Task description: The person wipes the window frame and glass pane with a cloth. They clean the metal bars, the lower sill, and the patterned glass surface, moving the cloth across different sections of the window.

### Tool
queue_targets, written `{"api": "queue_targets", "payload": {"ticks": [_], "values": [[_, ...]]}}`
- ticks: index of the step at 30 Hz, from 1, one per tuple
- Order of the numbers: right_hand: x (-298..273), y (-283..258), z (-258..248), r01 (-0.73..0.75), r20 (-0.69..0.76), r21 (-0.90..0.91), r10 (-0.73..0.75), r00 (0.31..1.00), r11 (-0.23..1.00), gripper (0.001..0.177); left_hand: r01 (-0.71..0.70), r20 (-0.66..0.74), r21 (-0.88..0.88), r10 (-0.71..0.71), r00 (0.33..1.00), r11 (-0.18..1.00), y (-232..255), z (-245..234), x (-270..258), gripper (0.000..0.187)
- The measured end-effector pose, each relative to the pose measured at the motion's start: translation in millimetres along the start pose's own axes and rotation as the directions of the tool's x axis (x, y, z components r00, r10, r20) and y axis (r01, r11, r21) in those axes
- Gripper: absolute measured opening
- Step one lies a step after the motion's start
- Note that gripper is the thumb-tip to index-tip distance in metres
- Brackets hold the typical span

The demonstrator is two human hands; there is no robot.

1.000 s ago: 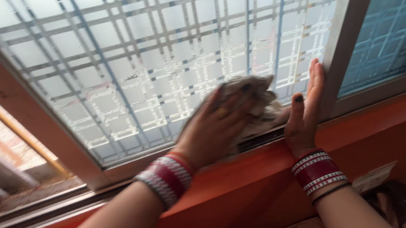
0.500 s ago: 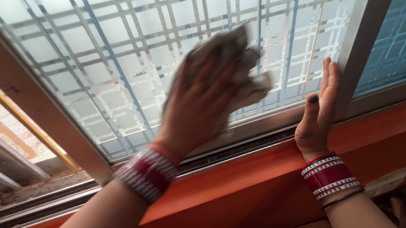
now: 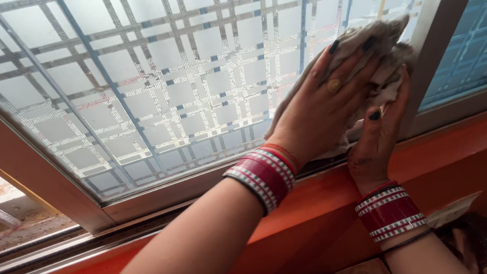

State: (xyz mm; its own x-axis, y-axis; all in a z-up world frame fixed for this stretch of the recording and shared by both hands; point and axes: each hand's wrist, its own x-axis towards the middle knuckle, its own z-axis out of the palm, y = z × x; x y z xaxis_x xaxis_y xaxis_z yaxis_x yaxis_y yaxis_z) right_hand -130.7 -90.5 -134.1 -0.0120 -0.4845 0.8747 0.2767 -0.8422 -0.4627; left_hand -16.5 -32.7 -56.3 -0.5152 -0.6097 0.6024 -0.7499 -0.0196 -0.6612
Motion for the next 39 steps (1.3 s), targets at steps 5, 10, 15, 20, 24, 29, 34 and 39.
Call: {"api": "queue_targets", "payload": {"ticks": [5, 10, 15, 20, 24, 29, 34, 39], "values": [[1, 1, 0, 0.027, 0.005, -0.078, -0.027, 1.0, 0.997, 0.091, -0.066, 0.036, 0.041, 0.065, 0.997, 0.997, -17, -13, -43, 0.057], [2, -5, 2, 0.024, 0.003, -0.086, -0.023, 1.0, 0.996, 0.093, -0.028, 0.005, -0.046, 0.028, 1.0, 0.999, -62, -48, -103, 0.049], [4, -15, 5, 0.04, 0.008, -0.14, -0.039, 0.999, 0.989, 0.093, 0.034, -0.013, 0.028, -0.034, 0.999, 0.999, -125, -103, -144, 0.05], [6, -20, 6, 0.085, 0.024, -0.249, -0.081, 0.996, 0.965, 0.089, 0.176, -0.041, 0.073, -0.173, 0.984, 0.982, -201, -168, -168, 0.061], [8, -28, 6, 0.093, 0.05, -0.341, -0.081, 0.995, 0.935, 0.083, 0.316, -0.078, 0.271, -0.306, 0.949, 0.909, -245, -212, -175, 0.043], [27, -84, 30, 0.072, 0.047, -0.29, -0.06, 0.997, 0.954, 0.077, 0.372, -0.23, 0.121, -0.339, 0.913, 0.92, -262, -222, -155, 0.061], [76, -196, 94, 0.34, 0.241, -0.083, -0.312, 0.919, 0.937, 0.076, 0.436, -0.273, 0.037, -0.411, 0.87, 0.899, -254, -205, -121, 0.079], [123, -281, 178, 0.672, 0.528, 0.122, -0.621, 0.579, 0.731, 0.109, 0.313, -0.233, 0.032, -0.297, 0.926, 0.949, -270, -226, -99, 0.068]]}}
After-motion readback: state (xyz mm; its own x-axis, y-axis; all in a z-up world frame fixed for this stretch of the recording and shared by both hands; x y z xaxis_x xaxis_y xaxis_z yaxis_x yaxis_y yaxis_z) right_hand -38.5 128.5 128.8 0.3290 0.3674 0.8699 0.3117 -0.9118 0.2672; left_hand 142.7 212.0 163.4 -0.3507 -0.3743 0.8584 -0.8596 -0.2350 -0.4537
